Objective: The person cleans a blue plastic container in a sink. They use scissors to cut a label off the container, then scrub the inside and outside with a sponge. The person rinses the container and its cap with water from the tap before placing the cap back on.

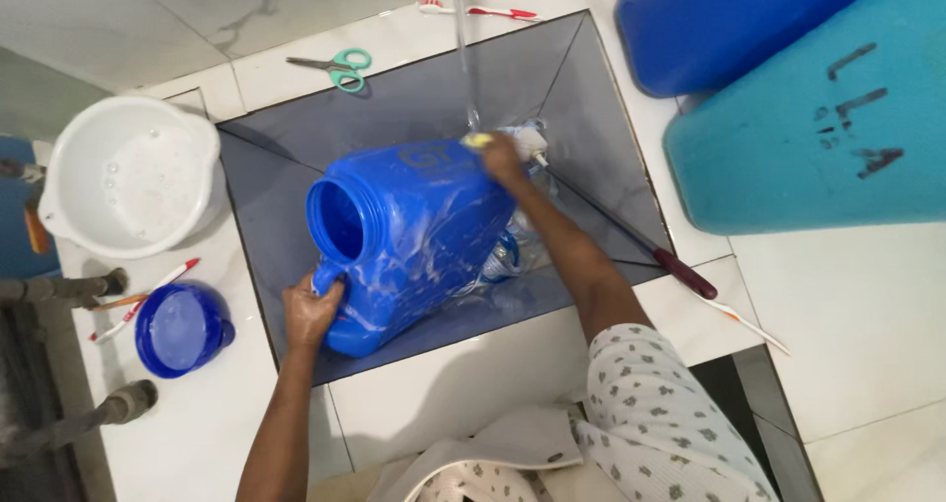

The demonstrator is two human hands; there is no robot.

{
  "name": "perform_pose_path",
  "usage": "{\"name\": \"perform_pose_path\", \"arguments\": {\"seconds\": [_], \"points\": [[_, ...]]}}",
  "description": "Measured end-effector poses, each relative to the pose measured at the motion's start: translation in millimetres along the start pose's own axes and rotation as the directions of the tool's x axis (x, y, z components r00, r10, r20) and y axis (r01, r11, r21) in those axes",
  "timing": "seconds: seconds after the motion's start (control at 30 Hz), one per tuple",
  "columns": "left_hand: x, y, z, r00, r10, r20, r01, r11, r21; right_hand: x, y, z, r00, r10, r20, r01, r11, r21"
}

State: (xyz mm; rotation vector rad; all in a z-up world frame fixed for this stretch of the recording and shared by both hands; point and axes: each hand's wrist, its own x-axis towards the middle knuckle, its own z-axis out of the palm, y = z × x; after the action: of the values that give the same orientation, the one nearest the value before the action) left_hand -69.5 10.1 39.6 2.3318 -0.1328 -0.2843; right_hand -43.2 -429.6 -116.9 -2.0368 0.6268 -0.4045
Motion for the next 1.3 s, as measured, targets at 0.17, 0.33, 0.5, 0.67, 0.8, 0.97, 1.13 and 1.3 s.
{"name": "perform_pose_path", "arguments": {"seconds": [0.17, 0.33, 0.5, 0.67, 0.8, 0.97, 1.13, 1.3], "points": [[17.5, 12.2, -0.9, 0.992, -0.123, -0.01, 0.115, 0.954, -0.278, -90.7, -18.2, 57.8, 0.925, -0.38, 0.027, 0.374, 0.891, -0.259], [28.1, 25.7, 4.7, 0.931, -0.356, 0.076, 0.353, 0.832, -0.427, -108.2, -137.7, 127.5, 0.822, -0.567, 0.051, 0.568, 0.823, -0.004], [22.4, 39.8, 10.1, 0.926, -0.371, 0.064, 0.349, 0.781, -0.519, -35.6, -35.3, 78.5, 0.976, 0.198, 0.086, -0.206, 0.975, 0.087], [22.1, 20.4, 1.3, 0.886, -0.451, 0.111, 0.427, 0.699, -0.574, -195.4, -46.9, 65.6, 0.962, -0.192, 0.193, 0.225, 0.961, -0.162], [16.2, 31.6, 15.3, 0.936, -0.352, -0.004, 0.308, 0.827, -0.471, -143.6, -192.1, 96.4, 0.724, -0.672, 0.155, 0.67, 0.739, 0.073], [19.8, 42.9, 16.4, 0.979, -0.169, -0.118, 0.137, 0.962, -0.238, -54.8, -375.2, 173.8, 0.542, -0.829, 0.136, 0.81, 0.559, 0.179], [20.3, 79.4, 4.0, 0.996, -0.044, -0.077, 0.03, 0.984, -0.175, -2.1, -396.1, 158.1, 0.514, -0.64, 0.572, 0.64, 0.729, 0.241], [26.3, 117.1, 1.8, 0.994, -0.039, 0.099, 0.053, 0.988, -0.145, 41.9, -288.5, -107.3, 0.889, -0.054, 0.455, -0.18, 0.872, 0.455]]}}
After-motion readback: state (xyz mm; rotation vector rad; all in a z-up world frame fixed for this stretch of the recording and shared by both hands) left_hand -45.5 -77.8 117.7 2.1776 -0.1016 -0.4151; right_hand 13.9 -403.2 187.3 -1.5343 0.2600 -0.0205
